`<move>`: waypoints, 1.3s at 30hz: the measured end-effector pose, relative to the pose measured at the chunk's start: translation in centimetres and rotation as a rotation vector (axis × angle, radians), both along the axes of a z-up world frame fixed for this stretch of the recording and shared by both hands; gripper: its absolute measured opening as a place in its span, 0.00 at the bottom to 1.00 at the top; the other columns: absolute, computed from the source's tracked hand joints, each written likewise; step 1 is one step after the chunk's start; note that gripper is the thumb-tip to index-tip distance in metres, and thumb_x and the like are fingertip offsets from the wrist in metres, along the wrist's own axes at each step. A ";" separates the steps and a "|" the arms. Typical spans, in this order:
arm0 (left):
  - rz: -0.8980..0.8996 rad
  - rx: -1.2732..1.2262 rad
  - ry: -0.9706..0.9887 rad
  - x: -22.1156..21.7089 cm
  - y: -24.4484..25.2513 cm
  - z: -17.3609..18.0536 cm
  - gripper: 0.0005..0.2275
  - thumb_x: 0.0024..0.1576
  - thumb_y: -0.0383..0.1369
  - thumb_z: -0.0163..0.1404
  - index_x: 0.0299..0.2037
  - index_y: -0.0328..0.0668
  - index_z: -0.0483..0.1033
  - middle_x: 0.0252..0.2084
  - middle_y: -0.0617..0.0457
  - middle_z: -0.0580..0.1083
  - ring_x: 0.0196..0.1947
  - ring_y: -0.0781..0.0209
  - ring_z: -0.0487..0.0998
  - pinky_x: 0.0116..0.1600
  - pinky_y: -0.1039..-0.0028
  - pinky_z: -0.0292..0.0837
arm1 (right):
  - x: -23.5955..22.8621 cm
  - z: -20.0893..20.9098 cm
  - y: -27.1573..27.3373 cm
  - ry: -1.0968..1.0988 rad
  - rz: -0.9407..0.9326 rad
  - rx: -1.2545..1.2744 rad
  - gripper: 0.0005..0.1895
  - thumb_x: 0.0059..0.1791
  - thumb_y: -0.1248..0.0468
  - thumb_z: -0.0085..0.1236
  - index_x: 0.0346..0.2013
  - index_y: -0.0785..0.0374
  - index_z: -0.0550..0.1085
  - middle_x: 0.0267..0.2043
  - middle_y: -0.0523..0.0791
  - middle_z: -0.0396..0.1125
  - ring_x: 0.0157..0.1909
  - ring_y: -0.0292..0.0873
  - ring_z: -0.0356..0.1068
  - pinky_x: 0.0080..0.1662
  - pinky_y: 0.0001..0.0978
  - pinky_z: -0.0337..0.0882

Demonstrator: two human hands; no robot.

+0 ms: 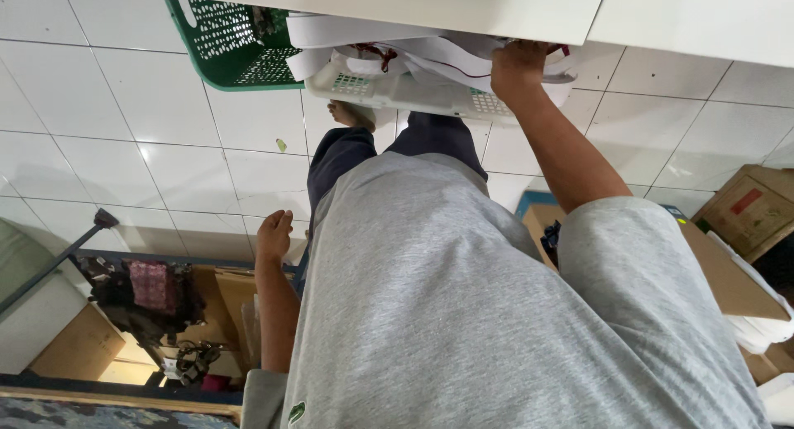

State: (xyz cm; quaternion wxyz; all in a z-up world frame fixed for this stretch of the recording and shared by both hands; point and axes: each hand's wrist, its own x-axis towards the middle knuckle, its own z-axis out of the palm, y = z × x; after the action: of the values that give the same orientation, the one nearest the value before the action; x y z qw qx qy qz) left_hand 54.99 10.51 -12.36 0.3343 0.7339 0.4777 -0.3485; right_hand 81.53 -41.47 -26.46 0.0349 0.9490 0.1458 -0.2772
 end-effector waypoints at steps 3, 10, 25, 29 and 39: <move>-0.086 0.006 0.028 1.2 0.0 0.3 0.27 0.61 0.46 0.51 0.61 0.28 0.72 0.46 0.40 0.79 0.45 0.55 0.78 0.53 0.66 0.72 | 2.0 3.3 1.0 0.418 -0.367 0.149 0.15 0.46 0.55 0.62 0.42 0.60 0.79 0.45 0.53 0.72 0.48 0.58 0.71 0.49 0.51 0.70; -0.234 -0.016 -0.152 7.3 -3.2 2.5 0.25 0.61 0.46 0.51 0.60 0.32 0.73 0.55 0.39 0.76 0.56 0.49 0.75 0.60 0.65 0.68 | 0.3 15.9 8.0 0.593 -0.209 0.589 0.21 0.46 0.45 0.64 0.42 0.58 0.82 0.41 0.48 0.77 0.40 0.49 0.76 0.46 0.41 0.73; 0.246 -1.295 -0.672 16.1 -13.5 16.2 0.56 0.52 0.78 0.30 0.68 0.23 0.65 0.67 0.30 0.70 0.70 0.39 0.70 0.78 0.51 0.58 | -1.7 34.2 16.7 0.548 0.284 1.381 0.07 0.51 0.59 0.59 0.39 0.58 0.77 0.33 0.46 0.74 0.39 0.49 0.75 0.44 0.48 0.70; 0.450 -1.354 -0.934 16.3 -11.4 18.4 0.41 0.61 0.64 0.38 0.71 0.33 0.63 0.62 0.41 0.75 0.65 0.43 0.73 0.75 0.46 0.58 | -2.4 34.1 17.1 0.455 0.310 1.393 0.08 0.49 0.60 0.61 0.39 0.59 0.77 0.35 0.48 0.72 0.41 0.53 0.73 0.43 0.48 0.71; 0.670 -1.267 -1.401 9.3 0.5 20.7 0.12 0.75 0.33 0.36 0.66 0.52 0.65 0.58 0.57 0.77 0.64 0.51 0.75 0.74 0.46 0.56 | -2.3 30.2 17.2 0.456 0.191 1.175 0.08 0.50 0.62 0.59 0.41 0.61 0.79 0.36 0.49 0.75 0.40 0.54 0.74 0.42 0.47 0.72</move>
State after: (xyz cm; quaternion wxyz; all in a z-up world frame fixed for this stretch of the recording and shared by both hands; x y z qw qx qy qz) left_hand 64.32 10.96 8.36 0.9505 0.2877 0.0815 0.0841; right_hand 79.24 -24.27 3.72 -0.4989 0.7098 0.3615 -0.3416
